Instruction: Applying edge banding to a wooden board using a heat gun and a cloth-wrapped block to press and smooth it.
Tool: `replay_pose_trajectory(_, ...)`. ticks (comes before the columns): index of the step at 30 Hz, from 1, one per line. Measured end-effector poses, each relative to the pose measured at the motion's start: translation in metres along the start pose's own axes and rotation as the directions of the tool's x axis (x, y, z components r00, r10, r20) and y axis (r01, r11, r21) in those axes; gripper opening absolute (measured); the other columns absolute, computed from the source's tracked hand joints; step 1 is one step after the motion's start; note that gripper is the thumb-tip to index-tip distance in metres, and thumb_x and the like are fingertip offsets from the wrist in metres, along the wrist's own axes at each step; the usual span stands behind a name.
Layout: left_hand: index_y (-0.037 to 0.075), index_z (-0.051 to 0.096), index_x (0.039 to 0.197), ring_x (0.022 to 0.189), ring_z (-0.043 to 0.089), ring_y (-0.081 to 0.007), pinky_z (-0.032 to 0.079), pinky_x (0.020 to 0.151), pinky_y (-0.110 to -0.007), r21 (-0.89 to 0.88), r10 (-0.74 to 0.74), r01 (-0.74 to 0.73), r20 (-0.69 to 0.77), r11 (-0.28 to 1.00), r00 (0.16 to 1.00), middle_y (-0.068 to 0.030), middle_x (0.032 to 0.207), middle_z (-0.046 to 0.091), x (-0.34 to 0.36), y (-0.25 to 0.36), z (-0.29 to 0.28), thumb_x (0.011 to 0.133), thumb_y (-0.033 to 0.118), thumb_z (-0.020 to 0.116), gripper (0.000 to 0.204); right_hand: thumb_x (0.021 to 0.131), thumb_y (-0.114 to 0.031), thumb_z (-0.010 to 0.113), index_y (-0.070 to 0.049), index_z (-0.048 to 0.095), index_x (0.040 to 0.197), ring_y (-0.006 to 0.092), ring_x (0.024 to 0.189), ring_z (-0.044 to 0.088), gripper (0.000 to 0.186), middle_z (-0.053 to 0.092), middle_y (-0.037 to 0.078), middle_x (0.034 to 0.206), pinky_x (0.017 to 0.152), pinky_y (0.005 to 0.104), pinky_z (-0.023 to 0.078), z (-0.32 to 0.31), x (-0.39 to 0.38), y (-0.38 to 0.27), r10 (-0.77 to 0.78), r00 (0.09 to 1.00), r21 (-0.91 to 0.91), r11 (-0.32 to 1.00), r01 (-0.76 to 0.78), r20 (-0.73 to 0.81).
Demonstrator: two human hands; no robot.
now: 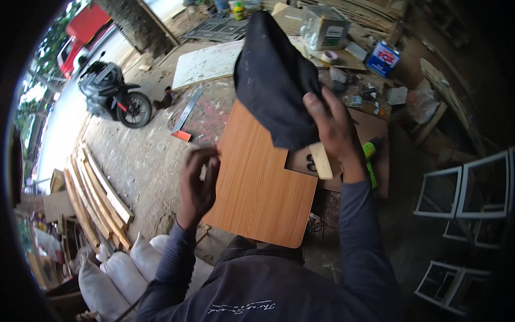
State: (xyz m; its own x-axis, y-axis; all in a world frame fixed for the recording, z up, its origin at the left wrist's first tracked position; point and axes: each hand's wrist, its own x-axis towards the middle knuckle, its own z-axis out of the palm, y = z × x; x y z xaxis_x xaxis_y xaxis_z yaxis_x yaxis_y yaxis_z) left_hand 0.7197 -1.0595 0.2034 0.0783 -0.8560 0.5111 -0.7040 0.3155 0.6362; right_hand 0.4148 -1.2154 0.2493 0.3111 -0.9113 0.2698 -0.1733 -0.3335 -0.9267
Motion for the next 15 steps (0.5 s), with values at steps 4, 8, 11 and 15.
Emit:
replay_pose_trajectory(4, -0.002, 0.065, 0.130, 0.104, 0.071, -0.0385, 0.055, 0.093, -0.044, -0.159, 0.062, -0.083, -0.131, 0.984, 0.989, -0.0211, 0.110, 0.072, 0.134, 0.016, 0.001, 0.101, 0.028, 0.077, 0.044, 0.090, -0.047, 0.085, 0.005, 0.048, 0.154, 0.0453, 0.137, 0.060, 0.090, 0.064, 0.032, 0.142, 0.114, 0.0459, 0.048, 0.020, -0.071, -0.065, 0.194, 0.981, -0.567, 0.810, -0.147, 0.023)
replay_pose_trajectory(8, -0.005, 0.073, 0.108, 0.082, 0.072, -0.0324, 0.055, 0.079, -0.041, -0.293, 0.088, 0.075, 0.507, 0.953, 0.858, -0.0179, 0.092, 0.073, 0.122, -0.009, -0.005, 0.092, 0.044, 0.084, 0.053, 0.086, -0.031, 0.086, 0.006, 0.051, 0.152, 0.0347, 0.137, 0.061, 0.083, 0.065, 0.026, 0.142, 0.116, 0.0417, 0.045, 0.018, -0.155, -0.088, 0.272, 0.937, -0.545, 0.763, -0.349, -0.219)
replay_pose_trajectory(11, 0.001, 0.073, 0.123, 0.098, 0.069, -0.0335, 0.055, 0.087, -0.039, -0.008, -0.172, 0.211, 0.550, 0.977, 0.817, -0.0198, 0.115, 0.071, 0.076, -0.003, -0.002, 0.090, 0.012, 0.081, 0.037, 0.085, -0.031, 0.082, 0.007, 0.053, 0.148, 0.0398, 0.134, 0.063, 0.080, 0.063, 0.033, 0.141, 0.114, 0.0429, 0.049, 0.025, -0.221, -0.090, 0.422, 0.892, -0.291, 0.843, -0.452, -0.162)
replay_pose_trajectory(15, 0.007, 0.071, 0.127, 0.123, 0.064, -0.0399, 0.052, 0.102, -0.049, 0.013, 0.565, -0.591, 0.277, 0.807, 0.777, -0.0169, 0.121, 0.071, 0.014, 0.046, -0.025, 0.082, 0.023, 0.086, 0.051, 0.084, -0.027, 0.072, 0.009, 0.054, 0.148, 0.0341, 0.122, 0.071, 0.076, 0.072, 0.025, 0.130, 0.110, 0.0405, 0.052, 0.091, -0.304, -0.082, 0.590, 0.800, -0.191, 0.802, -0.566, 0.109)
